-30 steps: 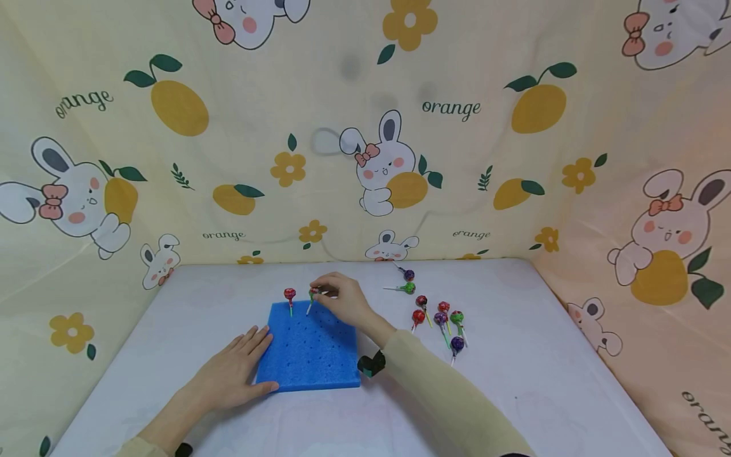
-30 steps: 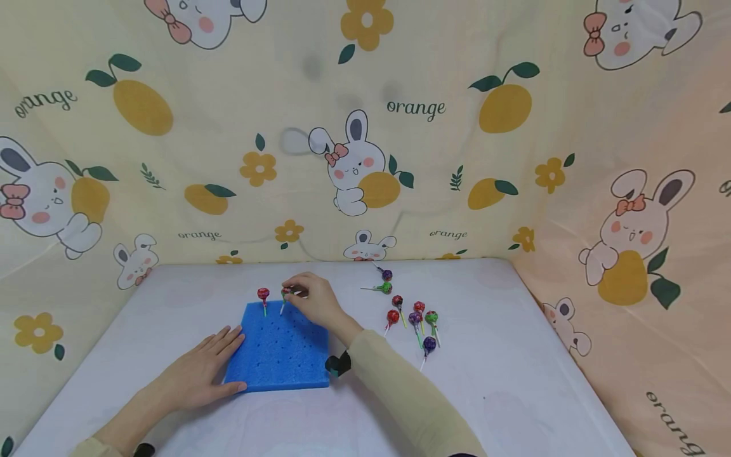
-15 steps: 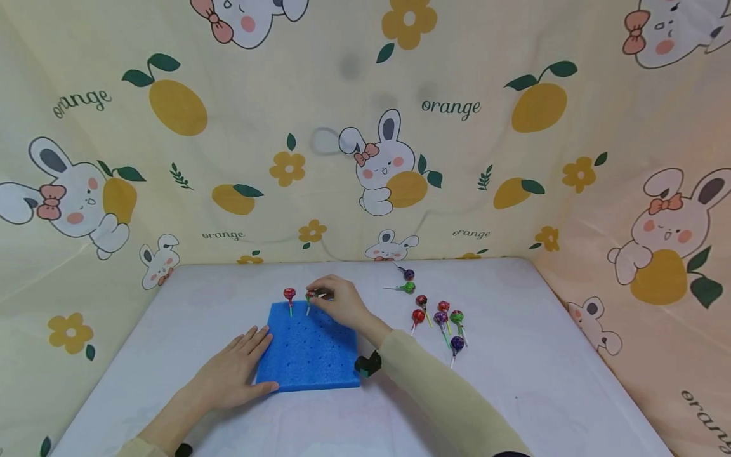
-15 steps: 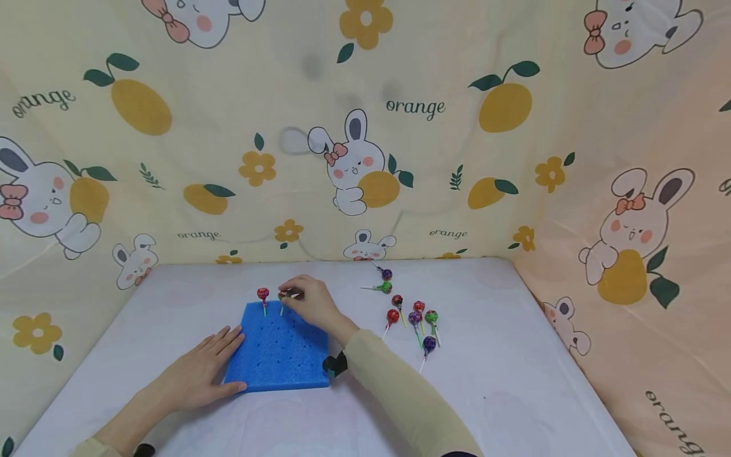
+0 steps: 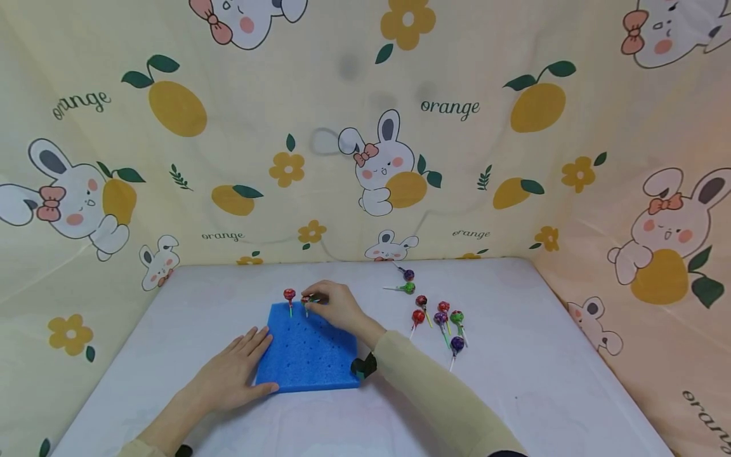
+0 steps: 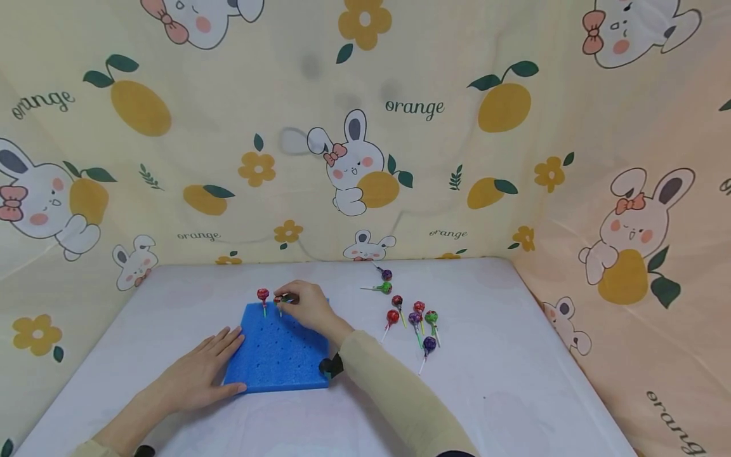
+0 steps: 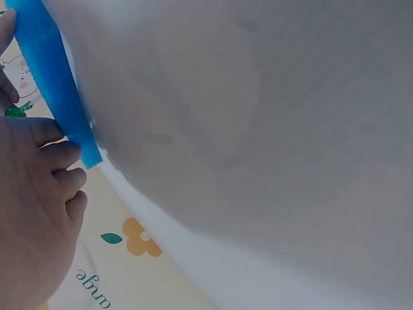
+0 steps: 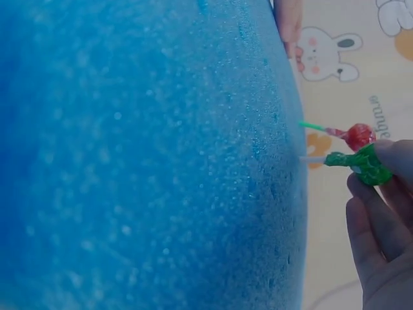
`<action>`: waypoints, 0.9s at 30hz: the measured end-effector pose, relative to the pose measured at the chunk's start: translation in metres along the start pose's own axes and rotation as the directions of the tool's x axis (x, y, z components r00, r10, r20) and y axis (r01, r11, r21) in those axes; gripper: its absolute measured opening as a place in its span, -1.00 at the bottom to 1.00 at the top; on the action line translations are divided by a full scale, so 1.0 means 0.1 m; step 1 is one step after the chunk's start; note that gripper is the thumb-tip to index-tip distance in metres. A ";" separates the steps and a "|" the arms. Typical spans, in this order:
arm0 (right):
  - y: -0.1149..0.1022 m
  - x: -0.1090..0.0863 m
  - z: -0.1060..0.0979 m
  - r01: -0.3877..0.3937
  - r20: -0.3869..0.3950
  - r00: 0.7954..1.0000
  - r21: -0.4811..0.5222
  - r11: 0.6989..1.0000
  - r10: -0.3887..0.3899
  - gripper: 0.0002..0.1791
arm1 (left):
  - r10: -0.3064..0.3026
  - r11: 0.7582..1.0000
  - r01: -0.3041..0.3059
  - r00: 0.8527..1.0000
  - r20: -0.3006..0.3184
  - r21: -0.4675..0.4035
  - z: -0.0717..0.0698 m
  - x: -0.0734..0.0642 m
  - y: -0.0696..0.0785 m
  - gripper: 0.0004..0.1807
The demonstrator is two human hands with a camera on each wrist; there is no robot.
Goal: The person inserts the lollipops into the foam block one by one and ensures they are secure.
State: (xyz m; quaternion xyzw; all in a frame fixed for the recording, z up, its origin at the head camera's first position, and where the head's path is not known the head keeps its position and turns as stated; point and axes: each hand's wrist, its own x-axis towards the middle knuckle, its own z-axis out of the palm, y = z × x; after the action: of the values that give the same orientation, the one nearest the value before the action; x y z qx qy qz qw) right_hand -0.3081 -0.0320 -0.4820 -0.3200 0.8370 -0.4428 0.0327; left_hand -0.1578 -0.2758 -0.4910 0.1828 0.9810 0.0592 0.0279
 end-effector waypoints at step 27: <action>-0.05 -0.10 -0.07 0.038 -0.020 0.999 0.053 0.998 -0.037 -0.67 | 0.003 1.000 -0.003 1.000 -0.002 -0.007 -0.01 0.00 0.01 0.19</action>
State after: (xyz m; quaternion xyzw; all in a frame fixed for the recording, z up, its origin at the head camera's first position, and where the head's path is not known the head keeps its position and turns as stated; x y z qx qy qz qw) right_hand -0.3000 -0.0236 -0.4765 -0.3302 0.8190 -0.4687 0.0251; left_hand -0.1573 -0.2746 -0.4897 0.1838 0.9806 0.0629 0.0273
